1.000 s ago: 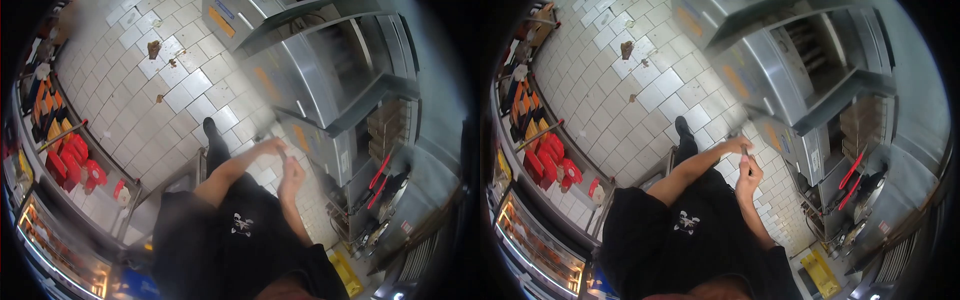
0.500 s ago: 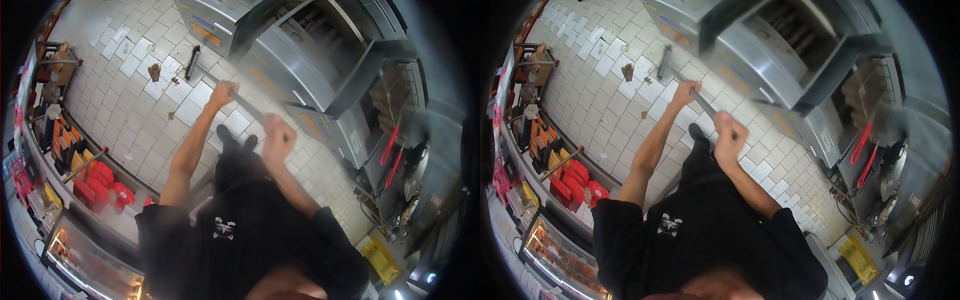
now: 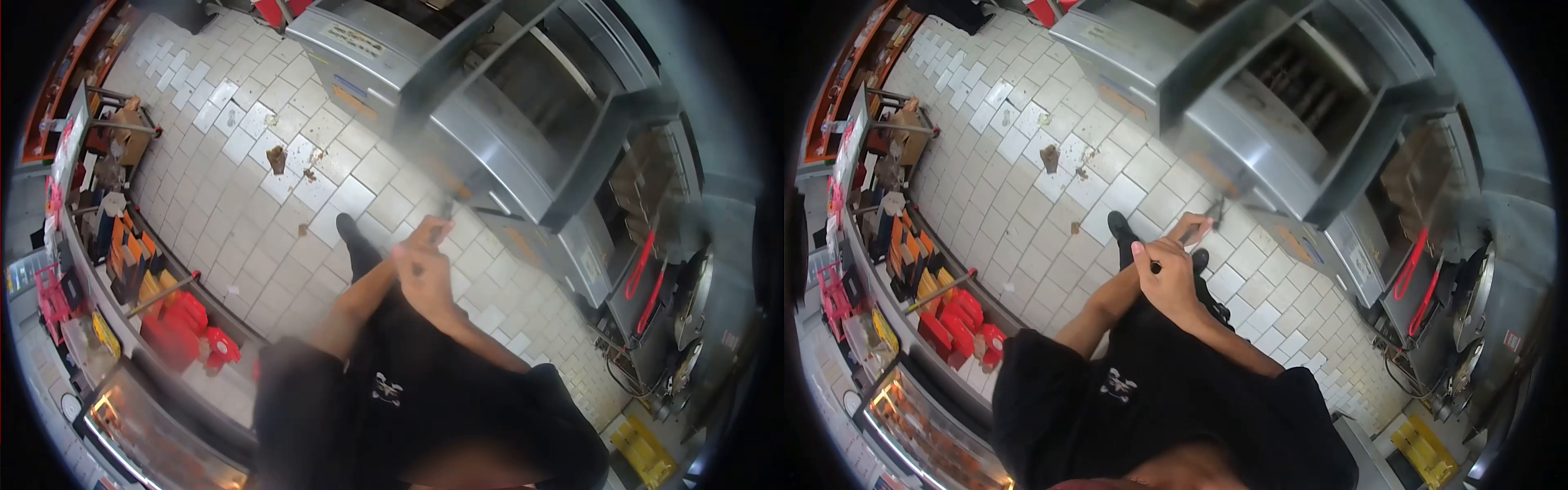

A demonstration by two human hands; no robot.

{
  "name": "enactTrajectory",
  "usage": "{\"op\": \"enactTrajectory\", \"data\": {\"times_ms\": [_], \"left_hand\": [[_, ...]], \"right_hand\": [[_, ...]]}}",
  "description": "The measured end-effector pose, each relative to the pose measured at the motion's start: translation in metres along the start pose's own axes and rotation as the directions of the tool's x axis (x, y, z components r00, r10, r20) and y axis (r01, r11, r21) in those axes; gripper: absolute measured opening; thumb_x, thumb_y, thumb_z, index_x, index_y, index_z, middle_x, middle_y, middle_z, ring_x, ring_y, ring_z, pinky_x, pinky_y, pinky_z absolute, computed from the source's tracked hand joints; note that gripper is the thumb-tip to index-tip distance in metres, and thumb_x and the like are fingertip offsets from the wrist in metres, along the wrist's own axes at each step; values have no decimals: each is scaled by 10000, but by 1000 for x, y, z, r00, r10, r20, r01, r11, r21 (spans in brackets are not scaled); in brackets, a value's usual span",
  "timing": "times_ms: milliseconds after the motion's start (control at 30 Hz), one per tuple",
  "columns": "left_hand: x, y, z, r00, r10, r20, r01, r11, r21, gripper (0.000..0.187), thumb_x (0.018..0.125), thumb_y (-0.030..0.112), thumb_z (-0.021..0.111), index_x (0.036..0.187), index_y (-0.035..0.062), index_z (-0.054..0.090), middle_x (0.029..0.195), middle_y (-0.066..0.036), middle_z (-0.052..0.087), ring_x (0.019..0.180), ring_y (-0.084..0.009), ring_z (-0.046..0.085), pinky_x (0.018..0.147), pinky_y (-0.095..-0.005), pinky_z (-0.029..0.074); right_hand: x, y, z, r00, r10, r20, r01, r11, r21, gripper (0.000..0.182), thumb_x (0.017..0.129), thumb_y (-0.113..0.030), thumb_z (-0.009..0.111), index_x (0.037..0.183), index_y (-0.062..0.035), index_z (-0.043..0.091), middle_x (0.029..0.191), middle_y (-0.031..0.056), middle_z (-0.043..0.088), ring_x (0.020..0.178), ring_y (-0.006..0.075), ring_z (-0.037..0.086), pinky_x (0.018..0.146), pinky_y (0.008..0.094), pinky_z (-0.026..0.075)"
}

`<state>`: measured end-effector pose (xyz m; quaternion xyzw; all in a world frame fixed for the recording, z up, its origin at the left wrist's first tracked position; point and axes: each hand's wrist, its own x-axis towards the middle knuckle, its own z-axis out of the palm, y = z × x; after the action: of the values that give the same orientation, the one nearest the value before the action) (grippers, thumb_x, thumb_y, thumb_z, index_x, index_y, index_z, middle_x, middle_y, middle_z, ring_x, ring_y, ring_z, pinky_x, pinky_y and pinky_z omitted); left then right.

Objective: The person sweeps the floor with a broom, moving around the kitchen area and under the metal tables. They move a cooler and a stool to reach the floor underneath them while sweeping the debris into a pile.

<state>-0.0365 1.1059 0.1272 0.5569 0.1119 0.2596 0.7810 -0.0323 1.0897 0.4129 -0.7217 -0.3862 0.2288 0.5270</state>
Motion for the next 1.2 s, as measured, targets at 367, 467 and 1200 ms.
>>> {"op": "enactTrajectory", "data": {"times_ms": [367, 467, 1200], "left_hand": [[39, 24, -191, 989, -43, -141, 91, 932, 351, 393, 981, 147, 477, 631, -31, 447, 542, -62, 424, 517, -126, 362, 484, -324, 319], [25, 28, -230, 983, 3, -184, 69, 922, 382, 363, 965, 112, 490, 631, -28, 471, 537, -85, 427, 493, -155, 370, 482, -331, 325], [52, 105, -295, 920, 93, -381, 90, 895, 437, 457, 985, 254, 484, 620, -21, 464, 514, -74, 404, 518, -124, 338, 480, -323, 317]], "right_hand": [[71, -3, 195, 960, -80, 267, 91, 995, -30, 313, 834, -113, 619, 562, -35, 484, 548, 67, 478, 575, 233, 459, 658, 341, 350], [77, -22, 226, 950, -55, 308, 38, 997, 60, 322, 836, -133, 614, 552, -46, 489, 537, 56, 478, 571, 224, 453, 670, 340, 334], [149, -69, 301, 934, -86, 347, 97, 995, -14, 332, 849, -122, 620, 574, -4, 476, 527, 122, 457, 554, 292, 470, 603, 380, 369]]}}
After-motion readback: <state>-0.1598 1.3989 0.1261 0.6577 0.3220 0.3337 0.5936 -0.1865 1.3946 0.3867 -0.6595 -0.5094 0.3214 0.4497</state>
